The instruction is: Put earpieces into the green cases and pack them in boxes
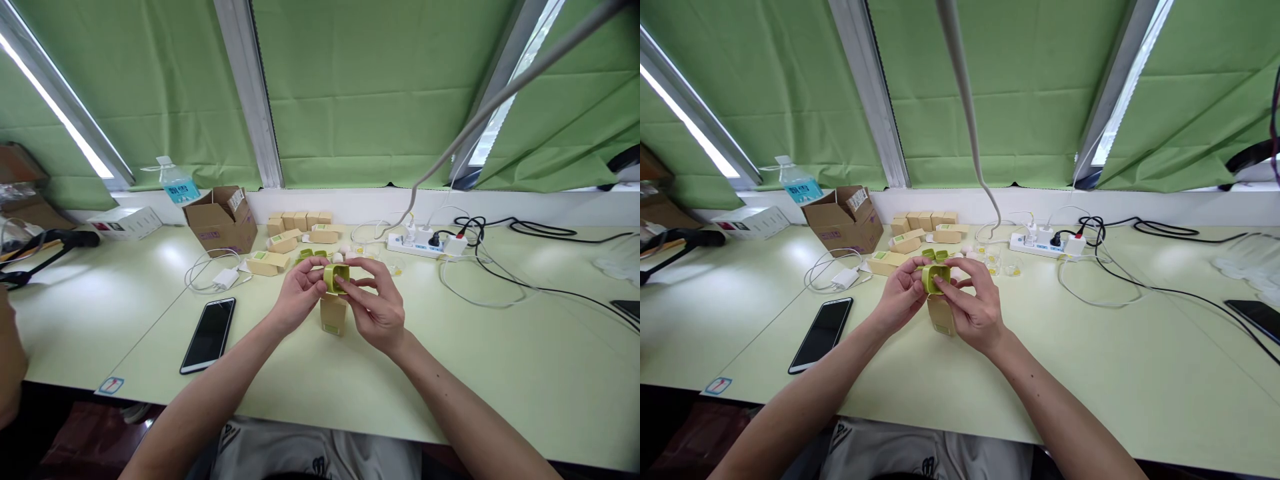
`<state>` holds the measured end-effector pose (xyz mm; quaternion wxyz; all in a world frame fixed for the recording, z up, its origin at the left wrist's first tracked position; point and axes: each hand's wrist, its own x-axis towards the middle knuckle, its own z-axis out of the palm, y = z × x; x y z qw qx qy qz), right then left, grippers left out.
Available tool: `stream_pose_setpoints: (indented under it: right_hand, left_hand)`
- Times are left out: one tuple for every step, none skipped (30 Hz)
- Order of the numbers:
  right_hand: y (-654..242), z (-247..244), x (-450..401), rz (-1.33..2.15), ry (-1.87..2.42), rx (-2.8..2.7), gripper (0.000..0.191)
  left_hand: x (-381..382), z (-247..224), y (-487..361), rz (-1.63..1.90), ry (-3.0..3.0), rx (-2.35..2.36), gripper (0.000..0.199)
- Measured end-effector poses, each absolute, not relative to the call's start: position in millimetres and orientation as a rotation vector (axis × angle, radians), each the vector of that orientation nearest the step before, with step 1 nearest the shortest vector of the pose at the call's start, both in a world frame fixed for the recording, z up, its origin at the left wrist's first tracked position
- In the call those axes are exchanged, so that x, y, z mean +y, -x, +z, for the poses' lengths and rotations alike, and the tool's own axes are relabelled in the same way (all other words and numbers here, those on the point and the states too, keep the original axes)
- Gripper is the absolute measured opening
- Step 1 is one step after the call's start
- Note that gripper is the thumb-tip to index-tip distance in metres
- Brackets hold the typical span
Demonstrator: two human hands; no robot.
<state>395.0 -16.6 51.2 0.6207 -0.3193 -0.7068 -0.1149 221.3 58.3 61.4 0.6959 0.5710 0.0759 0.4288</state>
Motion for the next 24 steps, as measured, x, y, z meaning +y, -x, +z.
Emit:
stream_pose_setpoints:
  right_hand:
    - [-395.3,51.2,-16.3,-0.259,0.730,-1.631,0.057]
    - [-395.7,51.2,-16.1,-0.256,0.730,-1.638,0.056]
    - [-395.9,51.3,-16.0,-0.254,0.734,-1.644,0.055]
    - [-396.2,51.4,-16.0,-0.254,0.741,-1.649,0.054]
    - [-396.4,51.5,-16.1,-0.255,0.751,-1.654,0.052]
    - [-396.5,51.6,-16.3,-0.257,0.761,-1.658,0.051]
    - [-396.7,51.7,-16.4,-0.258,0.768,-1.662,0.050]
    - [-397.0,51.8,-16.4,-0.258,0.772,-1.665,0.049]
    - [-397.3,52.0,-16.3,-0.256,0.776,-1.667,0.048]
    - [-397.7,52.2,-16.1,-0.253,0.779,-1.671,0.047]
    - [-398.2,52.6,-15.9,-0.247,0.781,-1.675,0.047]
    - [-398.7,53.1,-15.6,-0.239,0.783,-1.680,0.046]
    - [-399.1,53.8,-15.3,-0.230,0.785,-1.688,0.045]
    - [-399.5,54.6,-15.1,-0.220,0.787,-1.698,0.044]
    - [-399.6,55.6,-15.0,-0.212,0.789,-1.707,0.043]
    - [-399.5,56.6,-15.1,-0.208,0.790,-1.712,0.042]
    - [-399.1,57.6,-15.5,-0.211,0.791,-1.706,0.042]
    - [-398.4,58.6,-16.0,-0.220,0.790,-1.692,0.043]
    - [-397.6,59.5,-16.7,-0.233,0.786,-1.670,0.043]
    - [-396.6,60.4,-17.6,-0.247,0.783,-1.645,0.044]
    - [-395.6,61.2,-18.4,-0.260,0.779,-1.621,0.044]
    - [-394.7,61.9,-19.2,-0.270,0.776,-1.606,0.044]
    - [-394.0,62.4,-19.8,-0.275,0.774,-1.598,0.045]
    - [-393.5,62.7,-20.0,-0.276,0.773,-1.599,0.045]
  left_hand:
    - [58.9,60.7,-221.1,0.963,-1.278,0.174,0.058]
    - [59.7,59.9,-220.9,0.968,-1.282,0.181,0.058]
    - [60.4,59.0,-220.7,0.973,-1.285,0.188,0.057]
    - [61.0,58.2,-220.5,0.978,-1.286,0.195,0.057]
    - [61.5,57.5,-220.3,0.980,-1.284,0.199,0.056]
    - [61.7,57.1,-220.1,0.981,-1.282,0.200,0.056]
    - [61.8,56.9,-220.0,0.979,-1.279,0.199,0.055]
    - [61.7,57.0,-220.0,0.976,-1.276,0.197,0.055]
    - [61.5,57.3,-220.0,0.972,-1.275,0.195,0.055]
    - [61.3,57.9,-220.0,0.968,-1.273,0.195,0.055]
    - [61.0,58.6,-220.0,0.966,-1.271,0.197,0.055]
    - [60.8,59.3,-220.0,0.962,-1.268,0.202,0.056]
    - [60.6,60.1,-220.1,0.958,-1.265,0.210,0.056]
    - [60.4,60.7,-220.2,0.955,-1.261,0.218,0.057]
    - [60.1,61.2,-220.4,0.951,-1.257,0.225,0.057]
    - [59.7,61.6,-220.7,0.948,-1.249,0.230,0.057]
    - [59.1,61.8,-221.0,0.946,-1.239,0.234,0.057]
    - [58.5,62.0,-221.5,0.947,-1.225,0.238,0.057]
    - [57.7,62.1,-222.0,0.951,-1.208,0.239,0.057]
    - [57.0,62.2,-222.5,0.954,-1.193,0.239,0.057]
    - [56.3,62.3,-223.0,0.958,-1.179,0.236,0.057]
    - [55.7,62.3,-223.2,0.962,-1.171,0.231,0.057]
    - [55.3,62.3,-223.3,0.965,-1.167,0.225,0.057]
    - [55.2,62.3,-223.3,0.967,-1.167,0.219,0.057]
